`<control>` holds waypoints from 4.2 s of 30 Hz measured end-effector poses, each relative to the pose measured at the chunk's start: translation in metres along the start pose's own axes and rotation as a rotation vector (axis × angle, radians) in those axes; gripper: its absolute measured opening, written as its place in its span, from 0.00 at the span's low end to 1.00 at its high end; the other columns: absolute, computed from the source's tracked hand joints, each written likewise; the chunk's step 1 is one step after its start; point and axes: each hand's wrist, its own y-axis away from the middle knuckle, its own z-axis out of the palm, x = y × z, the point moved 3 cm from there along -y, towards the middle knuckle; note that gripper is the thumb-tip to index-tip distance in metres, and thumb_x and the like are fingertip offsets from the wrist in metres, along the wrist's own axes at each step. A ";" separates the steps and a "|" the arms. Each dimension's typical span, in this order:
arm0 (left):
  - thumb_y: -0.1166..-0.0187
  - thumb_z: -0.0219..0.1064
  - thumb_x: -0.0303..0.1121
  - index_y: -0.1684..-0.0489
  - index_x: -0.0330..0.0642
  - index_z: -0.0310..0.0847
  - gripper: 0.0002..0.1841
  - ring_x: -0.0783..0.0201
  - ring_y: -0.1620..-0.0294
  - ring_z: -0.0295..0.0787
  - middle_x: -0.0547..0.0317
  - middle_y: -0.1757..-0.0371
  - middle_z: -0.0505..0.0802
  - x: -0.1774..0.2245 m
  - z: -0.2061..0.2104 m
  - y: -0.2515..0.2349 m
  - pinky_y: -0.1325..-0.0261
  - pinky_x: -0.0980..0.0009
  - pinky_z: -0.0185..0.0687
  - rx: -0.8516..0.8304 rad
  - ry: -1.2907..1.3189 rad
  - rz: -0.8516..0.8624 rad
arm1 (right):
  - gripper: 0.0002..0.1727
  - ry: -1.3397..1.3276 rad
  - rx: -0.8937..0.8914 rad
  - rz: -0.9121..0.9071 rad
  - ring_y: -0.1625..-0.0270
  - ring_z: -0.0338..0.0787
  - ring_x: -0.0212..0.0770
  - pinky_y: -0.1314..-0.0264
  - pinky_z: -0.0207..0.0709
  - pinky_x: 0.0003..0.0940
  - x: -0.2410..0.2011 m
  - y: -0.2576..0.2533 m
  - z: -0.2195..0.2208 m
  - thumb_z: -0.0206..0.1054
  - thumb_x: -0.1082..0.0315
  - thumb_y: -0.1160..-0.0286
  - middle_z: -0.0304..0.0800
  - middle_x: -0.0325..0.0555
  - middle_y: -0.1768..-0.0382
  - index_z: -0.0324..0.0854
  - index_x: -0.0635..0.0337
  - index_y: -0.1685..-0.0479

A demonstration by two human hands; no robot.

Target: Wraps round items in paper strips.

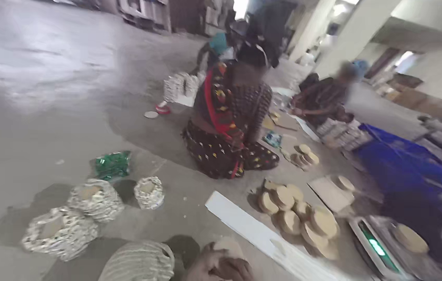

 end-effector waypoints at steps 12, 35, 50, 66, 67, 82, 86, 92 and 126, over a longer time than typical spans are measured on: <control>0.34 0.80 0.30 0.28 0.35 0.80 0.31 0.41 0.16 0.71 0.40 0.24 0.83 0.036 0.007 -0.021 0.08 0.46 0.50 -0.216 -1.164 0.772 | 0.26 -0.468 -0.035 0.463 0.43 0.94 0.49 0.34 0.84 0.48 0.091 -0.009 0.042 0.84 0.71 0.48 0.95 0.58 0.48 0.88 0.72 0.46; 0.19 0.68 0.29 0.18 0.37 0.71 0.28 0.36 0.11 0.61 0.35 0.18 0.76 0.018 0.019 -0.046 0.06 0.48 0.46 -0.205 -1.498 0.376 | 0.23 0.297 -0.277 1.121 0.18 0.71 0.65 0.25 0.66 0.65 0.239 -0.012 -0.054 0.69 0.61 0.20 0.76 0.59 0.21 0.82 0.53 0.25; 0.19 0.68 0.28 0.21 0.39 0.74 0.25 0.39 0.13 0.67 0.37 0.21 0.80 0.013 0.012 -0.044 0.06 0.49 0.47 -0.191 -1.444 0.506 | 0.25 0.440 -0.979 1.076 0.23 0.78 0.60 0.21 0.57 0.73 0.214 0.013 -0.116 0.74 0.61 0.28 0.88 0.51 0.31 0.85 0.45 0.29; 0.28 0.73 0.27 0.27 0.30 0.78 0.27 0.39 0.18 0.73 0.36 0.25 0.83 0.008 0.013 -0.051 0.11 0.41 0.54 -0.264 -1.144 0.751 | 0.24 -0.527 -0.048 0.331 0.42 0.93 0.55 0.33 0.82 0.52 0.128 0.003 0.029 0.83 0.79 0.53 0.95 0.60 0.49 0.91 0.71 0.49; 0.25 0.71 0.29 0.26 0.31 0.77 0.26 0.38 0.18 0.74 0.36 0.25 0.83 0.003 0.014 -0.054 0.12 0.41 0.57 -0.267 -1.205 0.733 | 0.24 -0.517 -0.085 0.359 0.40 0.92 0.56 0.32 0.81 0.53 0.131 0.003 0.032 0.83 0.78 0.52 0.95 0.60 0.47 0.91 0.71 0.48; 0.23 0.71 0.45 0.18 0.27 0.67 0.38 0.38 0.18 0.71 0.27 0.20 0.75 0.084 -0.033 -0.113 0.18 0.47 0.68 0.283 -0.750 0.665 | 0.24 -0.535 0.131 0.221 0.48 0.96 0.37 0.39 0.86 0.33 0.180 -0.069 0.046 0.78 0.69 0.46 0.97 0.56 0.51 0.89 0.76 0.48; 0.16 0.61 0.55 0.17 0.37 0.70 0.35 0.36 0.14 0.64 0.34 0.17 0.74 0.108 -0.031 -0.139 0.13 0.42 0.55 0.640 -1.276 0.192 | 0.23 -0.550 0.125 0.267 0.47 0.95 0.34 0.36 0.86 0.31 0.206 -0.096 0.067 0.80 0.69 0.43 0.97 0.53 0.50 0.88 0.73 0.46; 0.16 0.66 0.37 0.39 0.32 0.86 0.18 0.37 0.26 0.80 0.31 0.31 0.85 0.103 -0.024 -0.158 0.22 0.44 0.72 0.617 -1.060 0.271 | 0.24 -0.543 0.129 0.278 0.44 0.94 0.33 0.33 0.84 0.31 0.217 -0.086 0.075 0.81 0.66 0.45 0.97 0.51 0.49 0.89 0.72 0.47; 0.16 0.66 0.28 0.44 0.24 0.87 0.14 0.68 0.47 0.91 0.40 0.48 0.94 0.078 0.001 -0.143 0.36 0.72 0.83 0.782 -0.224 0.719 | 0.26 -0.564 0.175 0.310 0.46 0.92 0.42 0.33 0.77 0.47 0.226 -0.077 0.079 0.82 0.61 0.47 0.97 0.49 0.50 0.91 0.66 0.46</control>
